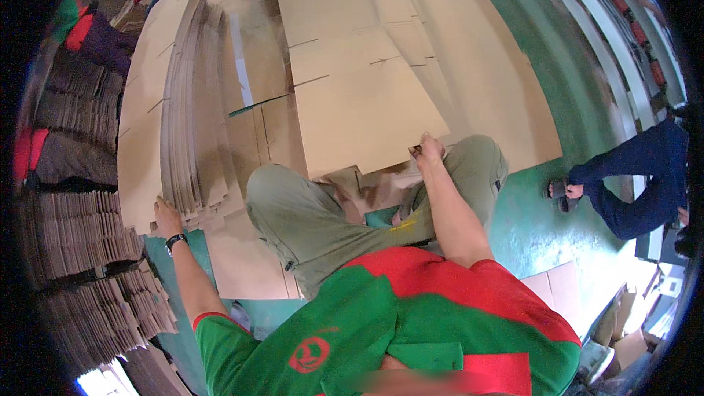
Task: The person sits on the floor and repeatedly picks up flat cardboard pieces from a nearby pile, aligns them, and places them onto a growing stack in front of them. The person occasionally pauses to adjust their position or wipe their face before resuming the stacking.
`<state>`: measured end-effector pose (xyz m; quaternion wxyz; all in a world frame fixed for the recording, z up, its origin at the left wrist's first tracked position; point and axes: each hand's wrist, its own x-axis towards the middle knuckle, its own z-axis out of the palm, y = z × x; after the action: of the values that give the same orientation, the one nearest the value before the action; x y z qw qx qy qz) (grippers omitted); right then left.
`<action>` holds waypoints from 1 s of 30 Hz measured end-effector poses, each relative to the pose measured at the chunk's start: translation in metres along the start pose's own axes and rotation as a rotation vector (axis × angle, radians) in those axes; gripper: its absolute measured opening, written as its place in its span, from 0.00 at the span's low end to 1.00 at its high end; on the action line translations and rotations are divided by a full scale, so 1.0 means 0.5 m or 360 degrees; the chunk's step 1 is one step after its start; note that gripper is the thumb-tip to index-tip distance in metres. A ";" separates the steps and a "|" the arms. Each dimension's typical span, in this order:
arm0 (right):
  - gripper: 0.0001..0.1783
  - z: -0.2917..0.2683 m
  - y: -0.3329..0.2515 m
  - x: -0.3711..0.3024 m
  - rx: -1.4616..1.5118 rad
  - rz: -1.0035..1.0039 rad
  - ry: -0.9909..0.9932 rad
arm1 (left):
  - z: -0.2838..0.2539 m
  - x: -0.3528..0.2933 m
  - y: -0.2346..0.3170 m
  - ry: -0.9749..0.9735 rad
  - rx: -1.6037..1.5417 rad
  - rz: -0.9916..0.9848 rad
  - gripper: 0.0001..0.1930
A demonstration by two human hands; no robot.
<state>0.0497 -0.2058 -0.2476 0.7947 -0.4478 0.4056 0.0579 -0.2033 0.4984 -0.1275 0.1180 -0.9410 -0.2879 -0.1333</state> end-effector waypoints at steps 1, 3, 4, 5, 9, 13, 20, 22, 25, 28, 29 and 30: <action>0.10 -0.008 0.010 0.013 0.0021 0.0095 0.0141 | -0.002 0.002 0.005 -0.0056 0.0057 0.0011 0.21; 0.10 -0.014 0.021 0.034 -0.0059 0.0053 0.0276 | -0.006 0.005 0.015 -0.0139 0.0089 -0.0029 0.21; 0.10 -0.016 0.024 0.039 -0.0093 0.0031 0.0314 | -0.007 0.005 0.020 -0.0158 0.0067 -0.0079 0.21; 0.10 -0.015 0.024 0.043 -0.0098 0.0050 0.0346 | -0.008 0.006 0.024 -0.0152 0.0042 -0.0130 0.21; 0.11 -0.013 0.018 0.048 -0.0021 0.0071 0.0352 | -0.002 0.007 0.025 -0.0073 -0.0013 -0.0145 0.20; 0.12 -0.017 0.017 0.066 -0.0015 0.0068 0.0390 | -0.004 0.012 0.013 -0.0062 0.0172 0.0057 0.18; 0.18 -0.016 0.017 0.108 0.0137 0.0088 0.0640 | -0.124 -0.003 0.087 0.0153 0.0282 0.0063 0.14; 0.20 -0.018 0.019 0.124 0.0230 0.0078 0.0692 | -0.177 0.001 0.134 0.0192 0.0317 0.0077 0.13; 0.22 -0.033 0.032 0.165 0.0291 0.0110 0.0595 | -0.256 0.018 0.209 0.0441 0.0230 0.0266 0.12; 0.29 -0.040 0.053 0.211 0.0240 0.0052 0.0714 | -0.326 0.028 0.299 0.0621 0.0014 0.0458 0.12; 0.31 -0.035 0.057 0.216 -0.0133 -0.0152 0.0952 | -0.350 0.027 0.332 0.0659 -0.0065 0.0508 0.11; 0.33 -0.025 0.058 0.211 -0.0514 -0.0366 0.1173 | -0.372 0.022 0.370 0.0667 -0.0123 0.0523 0.11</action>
<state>0.0991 -0.2268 -0.3441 0.5172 -0.5997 0.5960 -0.1327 -0.1223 0.2995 0.0232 0.1592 -0.9307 -0.0953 -0.3152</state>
